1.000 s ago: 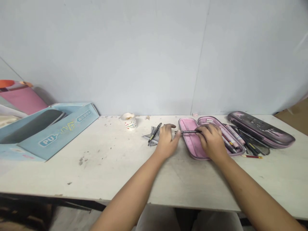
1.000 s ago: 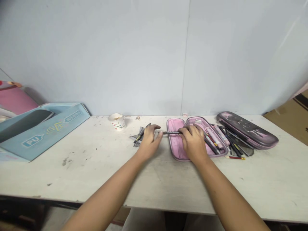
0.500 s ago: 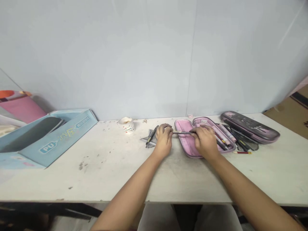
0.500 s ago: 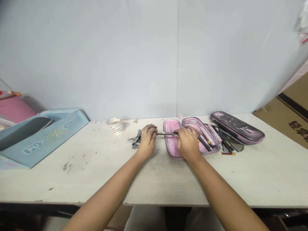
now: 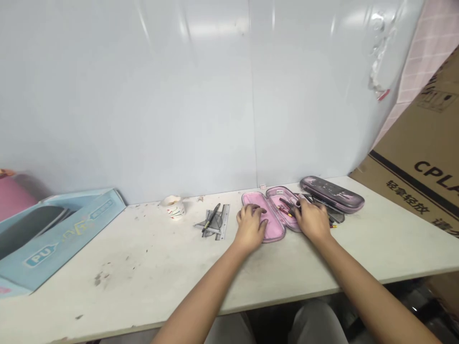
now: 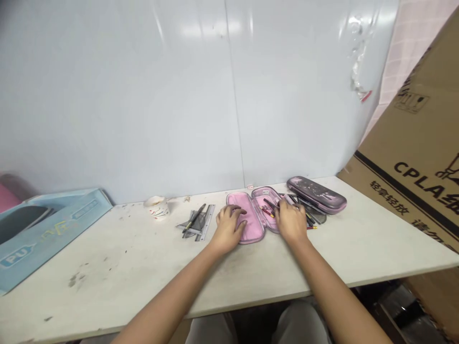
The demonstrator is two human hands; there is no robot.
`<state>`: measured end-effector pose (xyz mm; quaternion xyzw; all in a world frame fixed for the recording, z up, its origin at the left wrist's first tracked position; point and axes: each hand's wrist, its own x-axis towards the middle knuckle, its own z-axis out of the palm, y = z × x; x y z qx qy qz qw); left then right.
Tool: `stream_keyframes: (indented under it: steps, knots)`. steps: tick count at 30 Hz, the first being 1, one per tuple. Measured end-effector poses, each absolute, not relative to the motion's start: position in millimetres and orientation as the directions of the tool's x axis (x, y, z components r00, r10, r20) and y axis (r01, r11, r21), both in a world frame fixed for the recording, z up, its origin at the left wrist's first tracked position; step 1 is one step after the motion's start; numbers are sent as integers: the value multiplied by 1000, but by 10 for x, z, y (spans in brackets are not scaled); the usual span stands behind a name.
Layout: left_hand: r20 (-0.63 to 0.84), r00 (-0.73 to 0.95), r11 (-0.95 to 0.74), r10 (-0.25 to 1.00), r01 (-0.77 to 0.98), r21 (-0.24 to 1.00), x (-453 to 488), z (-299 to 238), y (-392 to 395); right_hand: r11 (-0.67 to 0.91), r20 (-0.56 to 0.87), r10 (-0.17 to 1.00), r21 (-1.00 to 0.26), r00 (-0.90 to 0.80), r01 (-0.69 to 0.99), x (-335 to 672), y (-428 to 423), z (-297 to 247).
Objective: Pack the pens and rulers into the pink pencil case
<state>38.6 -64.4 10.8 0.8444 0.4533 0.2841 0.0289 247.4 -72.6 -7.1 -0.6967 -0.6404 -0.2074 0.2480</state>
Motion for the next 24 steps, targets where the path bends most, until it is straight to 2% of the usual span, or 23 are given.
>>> stream_keyframes:
  steps: [4,7,13,15,18,21,24]
  knots:
    - [443,411,-563,796,771,297,220,114,-657,-41,598,800,-22,46,999,2409,-718,-80]
    - [470,331,-487,818,834,261,-69,128,-624,44,606,795,12,-42,999,2243,-670,-24]
    - [545,47,-126,837,986,107,-775,66,-534,267,567,785,56,-251,962,1503,-540,91]
    - [529,31,-67,848,997,49,-928,-5,-523,337,555,773,49,-307,940,1212,-496,94]
    - [488,52,-64,871,998,9,-1025,-100,-521,409,544,765,0,-343,912,853,-440,73]
    - [513,51,-91,857,994,52,-991,-123,-529,435,531,778,-70,-336,898,641,-404,40]
    - [520,34,-169,853,962,215,-886,-89,-542,434,512,811,-205,-282,877,564,-396,28]
